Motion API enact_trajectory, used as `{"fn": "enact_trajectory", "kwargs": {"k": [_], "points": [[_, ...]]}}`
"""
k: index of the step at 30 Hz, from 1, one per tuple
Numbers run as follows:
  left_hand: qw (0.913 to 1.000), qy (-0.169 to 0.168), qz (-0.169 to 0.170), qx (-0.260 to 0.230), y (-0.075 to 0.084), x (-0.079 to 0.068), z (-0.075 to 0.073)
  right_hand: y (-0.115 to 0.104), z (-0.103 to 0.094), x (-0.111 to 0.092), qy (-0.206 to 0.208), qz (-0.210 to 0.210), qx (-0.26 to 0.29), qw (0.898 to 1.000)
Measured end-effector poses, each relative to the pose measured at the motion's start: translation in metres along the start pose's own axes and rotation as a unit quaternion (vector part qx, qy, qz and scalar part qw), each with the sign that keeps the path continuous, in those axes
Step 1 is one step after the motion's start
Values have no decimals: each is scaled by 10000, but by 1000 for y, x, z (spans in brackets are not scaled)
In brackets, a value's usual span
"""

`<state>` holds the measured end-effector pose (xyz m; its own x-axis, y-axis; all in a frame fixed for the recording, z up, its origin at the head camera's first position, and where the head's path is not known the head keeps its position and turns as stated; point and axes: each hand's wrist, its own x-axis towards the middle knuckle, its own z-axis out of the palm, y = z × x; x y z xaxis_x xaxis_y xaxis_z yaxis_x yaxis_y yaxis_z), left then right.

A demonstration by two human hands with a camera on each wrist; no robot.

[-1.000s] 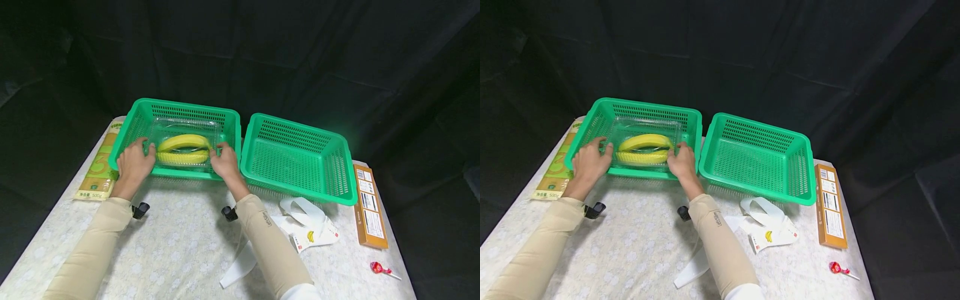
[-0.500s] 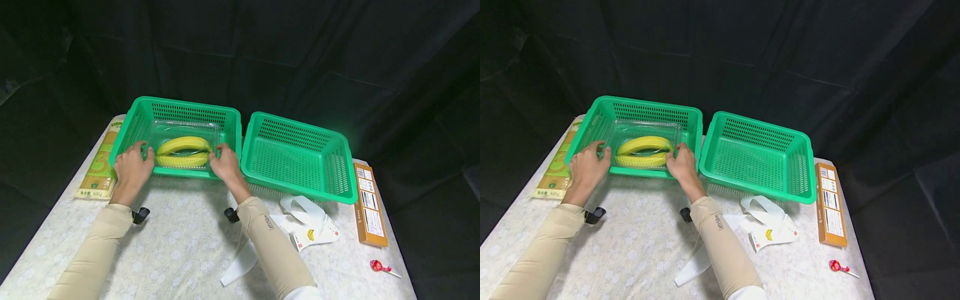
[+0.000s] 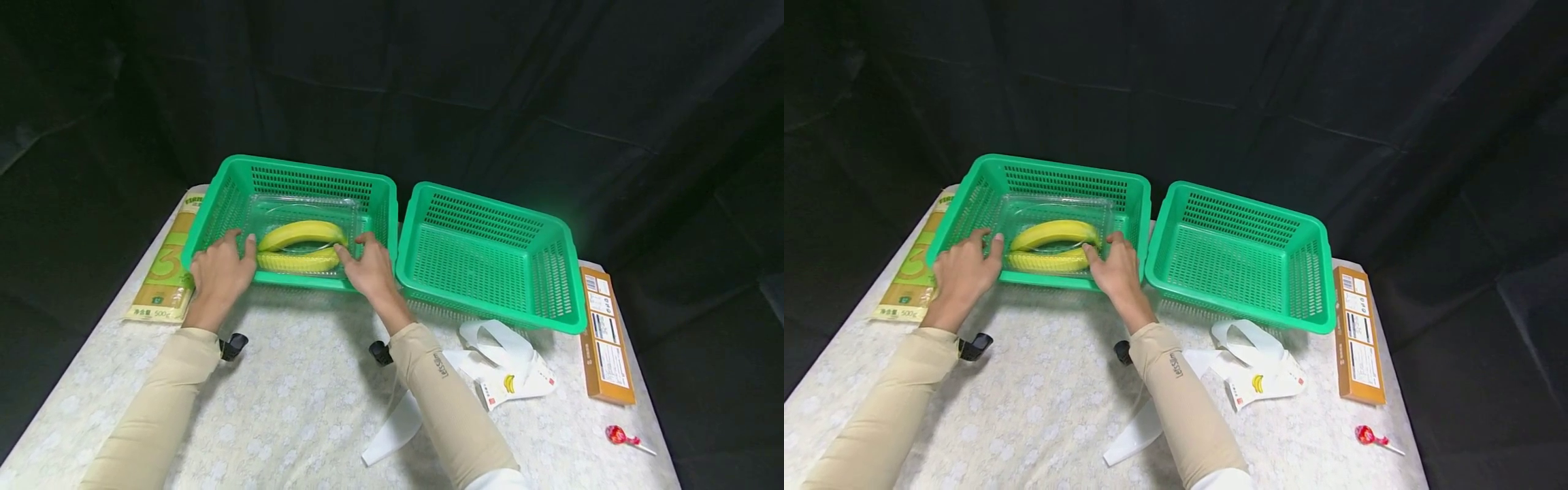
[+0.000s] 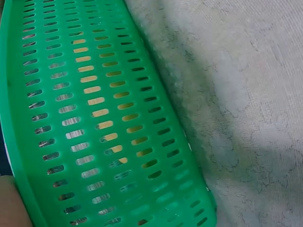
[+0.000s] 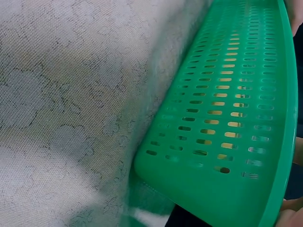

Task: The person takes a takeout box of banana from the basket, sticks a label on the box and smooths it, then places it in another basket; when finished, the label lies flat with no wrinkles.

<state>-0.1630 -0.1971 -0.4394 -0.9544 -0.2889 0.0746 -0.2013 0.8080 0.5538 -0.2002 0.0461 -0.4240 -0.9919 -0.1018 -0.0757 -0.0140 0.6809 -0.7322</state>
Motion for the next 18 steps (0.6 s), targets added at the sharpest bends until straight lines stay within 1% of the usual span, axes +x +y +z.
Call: {"fn": "enact_trajectory", "kwargs": {"k": [3, 7, 11, 18], "points": [[10000, -76, -7, -38, 0, 0, -2, -1, 1, 0, -10, 6, 49, 10000], [9997, 108, 69, -219, 1, -2, -2, 0, -3, -3, -104, 44, 172, 9998], [9987, 268, 52, -441, 2, -6, -5, -2, -10, -8, -223, 86, 290, 9993], [9960, 519, 56, -731, 4, -11, -4, -1, -17, -15, -105, 4, 399, 9991]]}}
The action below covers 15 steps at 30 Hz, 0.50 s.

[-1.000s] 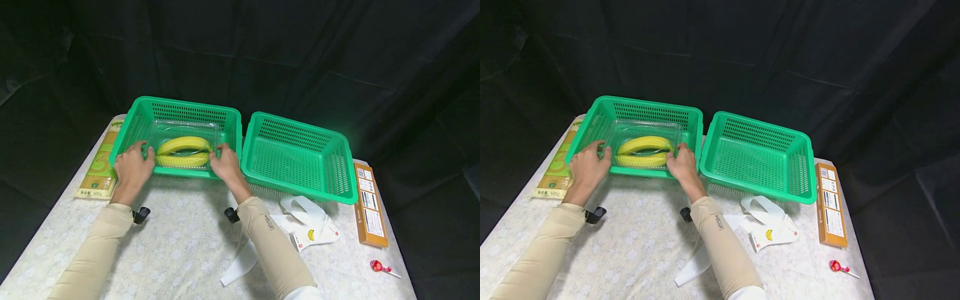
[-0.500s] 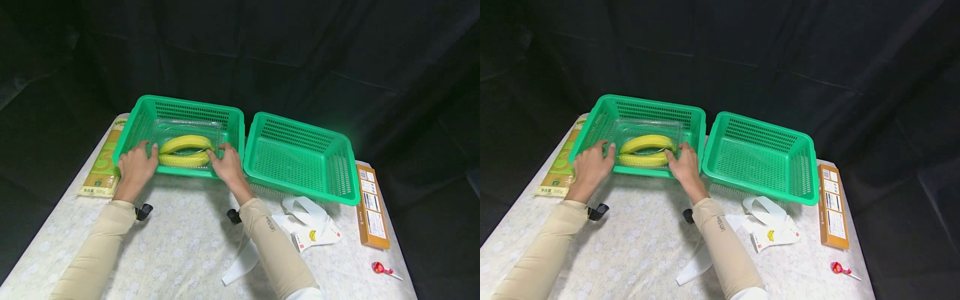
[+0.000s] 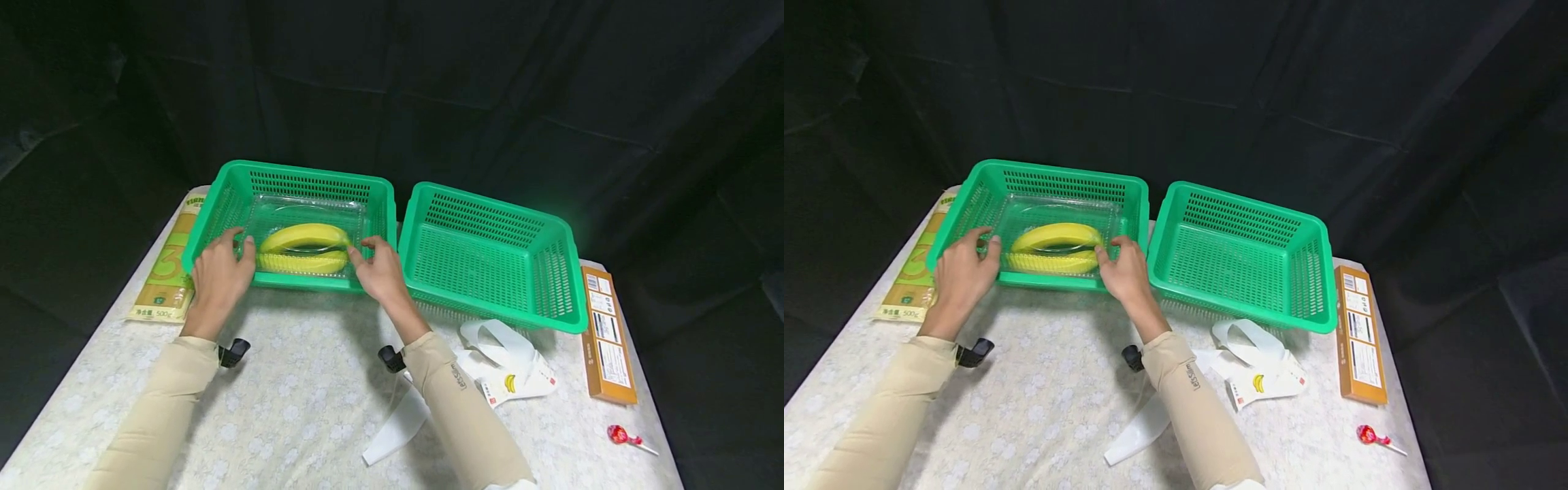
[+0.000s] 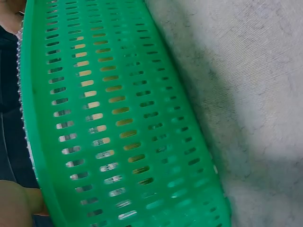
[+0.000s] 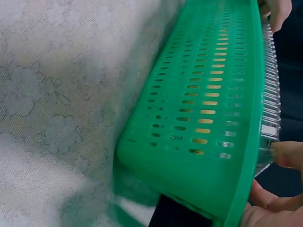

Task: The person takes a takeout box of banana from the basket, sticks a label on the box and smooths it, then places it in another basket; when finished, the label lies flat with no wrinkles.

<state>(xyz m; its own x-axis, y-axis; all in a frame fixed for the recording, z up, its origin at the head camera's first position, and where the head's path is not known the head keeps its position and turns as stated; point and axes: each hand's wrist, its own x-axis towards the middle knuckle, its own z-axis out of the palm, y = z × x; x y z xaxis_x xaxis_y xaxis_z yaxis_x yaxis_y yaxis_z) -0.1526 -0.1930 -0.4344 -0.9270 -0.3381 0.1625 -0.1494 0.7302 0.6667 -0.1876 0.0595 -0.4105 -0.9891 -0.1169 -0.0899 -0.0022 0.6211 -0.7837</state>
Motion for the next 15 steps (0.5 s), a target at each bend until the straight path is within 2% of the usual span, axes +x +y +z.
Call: {"fn": "enact_trajectory", "kwargs": {"k": [6, 15], "points": [[9996, 277, 67, 27, 0, -2, 5, 2, 0, 0, 88, -79, 44, 9999], [9996, 288, 46, 11, -3, -2, 8, 4, 2, -1, 157, -214, 81, 9996]]}}
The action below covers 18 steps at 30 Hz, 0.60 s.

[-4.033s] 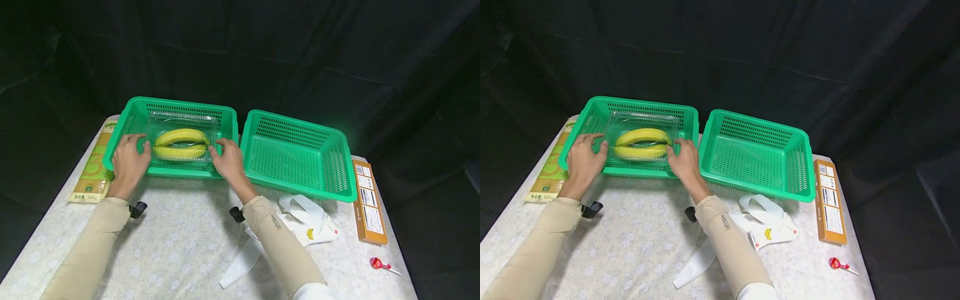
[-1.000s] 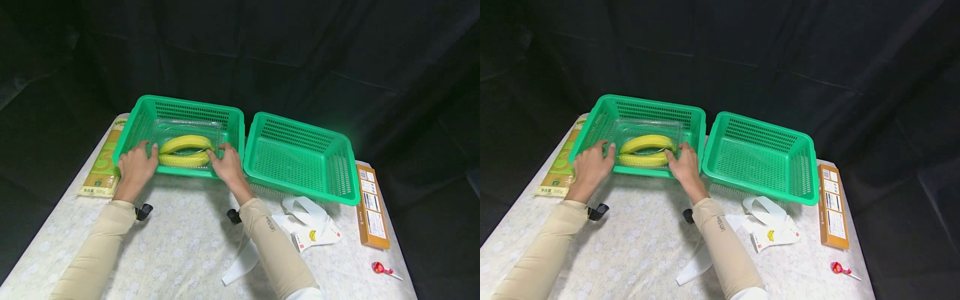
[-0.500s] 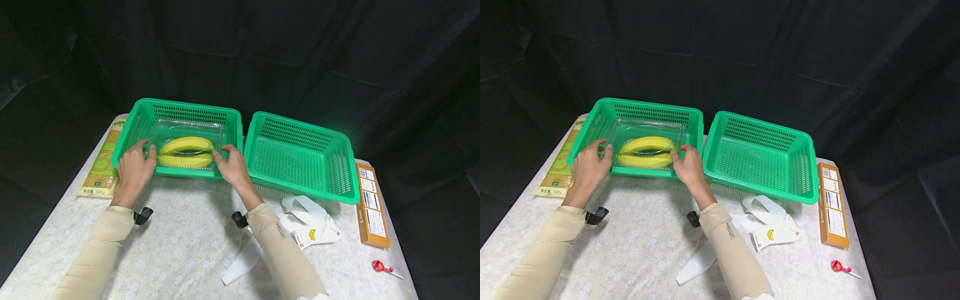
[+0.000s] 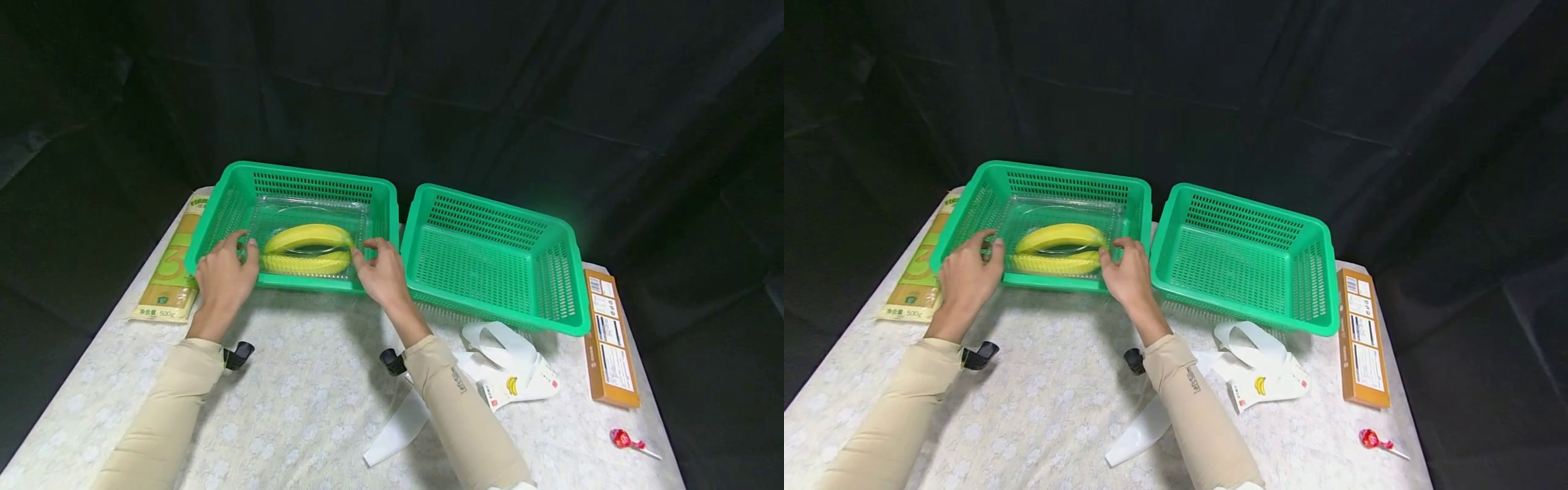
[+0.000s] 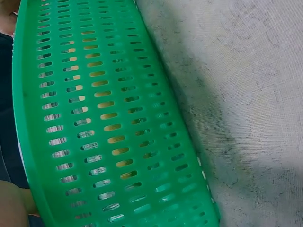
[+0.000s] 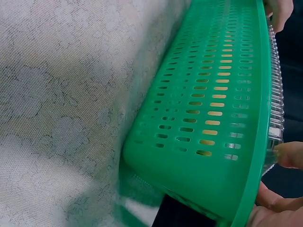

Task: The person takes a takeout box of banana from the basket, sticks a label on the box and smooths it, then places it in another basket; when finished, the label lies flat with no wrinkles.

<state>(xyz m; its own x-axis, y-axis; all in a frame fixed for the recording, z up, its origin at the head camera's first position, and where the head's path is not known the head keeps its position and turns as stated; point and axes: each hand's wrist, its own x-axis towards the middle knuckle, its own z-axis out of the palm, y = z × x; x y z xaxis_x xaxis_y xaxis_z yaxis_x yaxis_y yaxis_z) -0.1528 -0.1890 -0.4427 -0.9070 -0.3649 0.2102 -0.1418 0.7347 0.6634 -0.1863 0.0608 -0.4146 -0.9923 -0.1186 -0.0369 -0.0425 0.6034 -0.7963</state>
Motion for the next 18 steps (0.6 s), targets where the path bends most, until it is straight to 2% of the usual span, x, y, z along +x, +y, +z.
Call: {"fn": "enact_trajectory", "kwargs": {"k": [9, 18], "points": [[9991, 156, -121, -363, 3, -1, -2, 4, -2, 1, 48, 124, 431, 9990], [9973, 510, -44, -525, 0, -2, 2, 4, -2, 1, 88, 118, 410, 9991]]}}
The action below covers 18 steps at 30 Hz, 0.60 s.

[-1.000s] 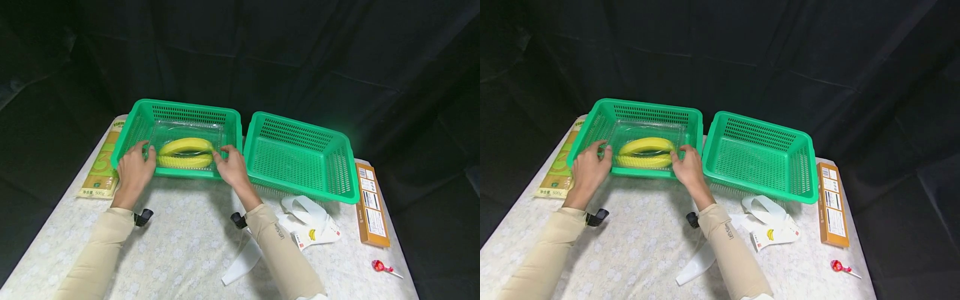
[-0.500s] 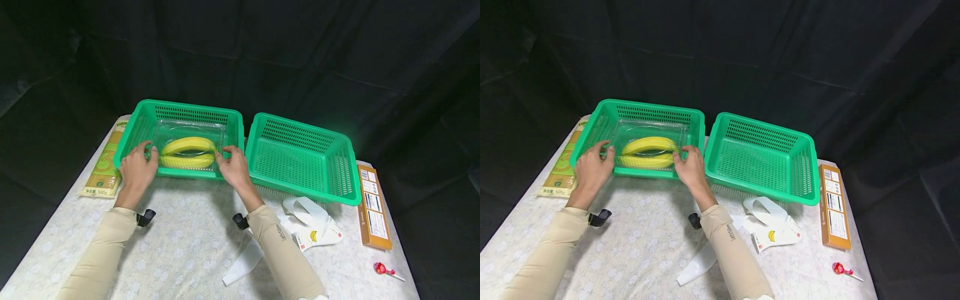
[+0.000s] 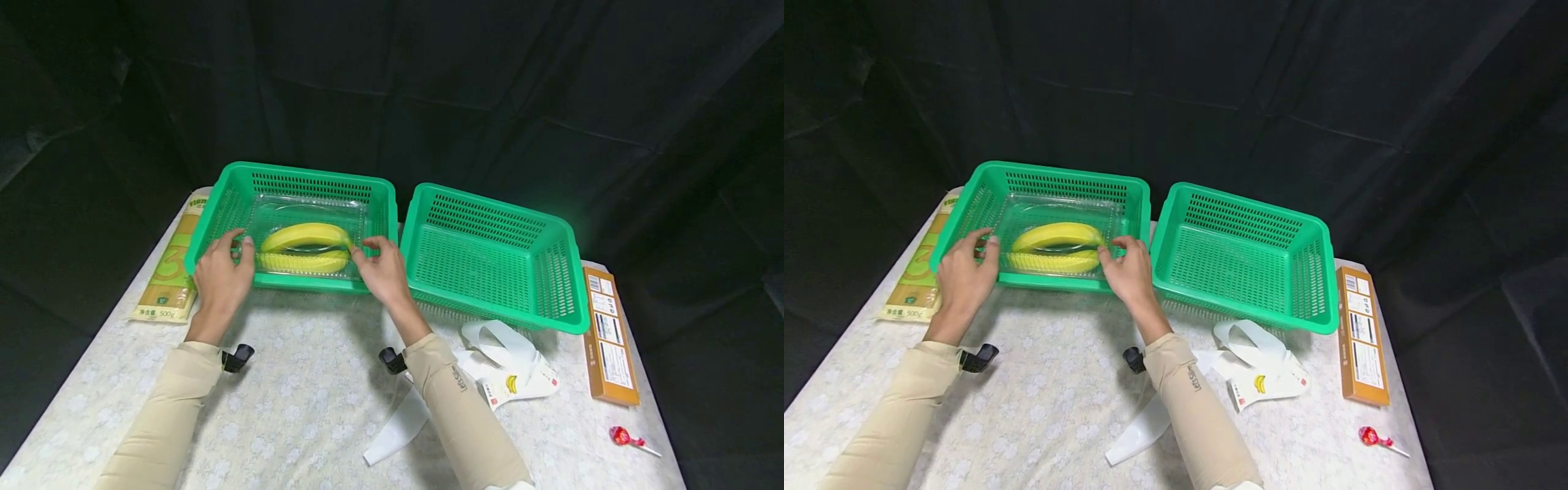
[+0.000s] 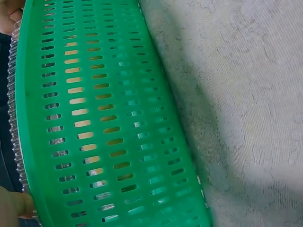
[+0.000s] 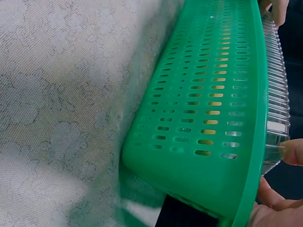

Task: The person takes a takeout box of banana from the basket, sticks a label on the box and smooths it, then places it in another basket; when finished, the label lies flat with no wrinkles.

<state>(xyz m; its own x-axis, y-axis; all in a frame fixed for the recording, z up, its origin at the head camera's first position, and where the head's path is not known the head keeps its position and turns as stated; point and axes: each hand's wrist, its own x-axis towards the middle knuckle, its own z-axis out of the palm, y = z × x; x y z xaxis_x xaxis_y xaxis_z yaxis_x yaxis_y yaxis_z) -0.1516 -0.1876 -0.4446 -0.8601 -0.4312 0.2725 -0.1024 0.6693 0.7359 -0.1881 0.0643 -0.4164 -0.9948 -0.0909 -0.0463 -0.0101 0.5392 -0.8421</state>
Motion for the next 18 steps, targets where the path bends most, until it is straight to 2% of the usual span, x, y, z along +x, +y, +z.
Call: {"fn": "enact_trajectory", "kwargs": {"k": [10, 18], "points": [[9998, 165, 89, -113, -1, 0, 2, 1, -2, 0, -114, 0, 14, 9999], [9989, 336, 38, -329, -4, -1, 4, 0, 0, -1, 32, 10, 173, 9998]]}}
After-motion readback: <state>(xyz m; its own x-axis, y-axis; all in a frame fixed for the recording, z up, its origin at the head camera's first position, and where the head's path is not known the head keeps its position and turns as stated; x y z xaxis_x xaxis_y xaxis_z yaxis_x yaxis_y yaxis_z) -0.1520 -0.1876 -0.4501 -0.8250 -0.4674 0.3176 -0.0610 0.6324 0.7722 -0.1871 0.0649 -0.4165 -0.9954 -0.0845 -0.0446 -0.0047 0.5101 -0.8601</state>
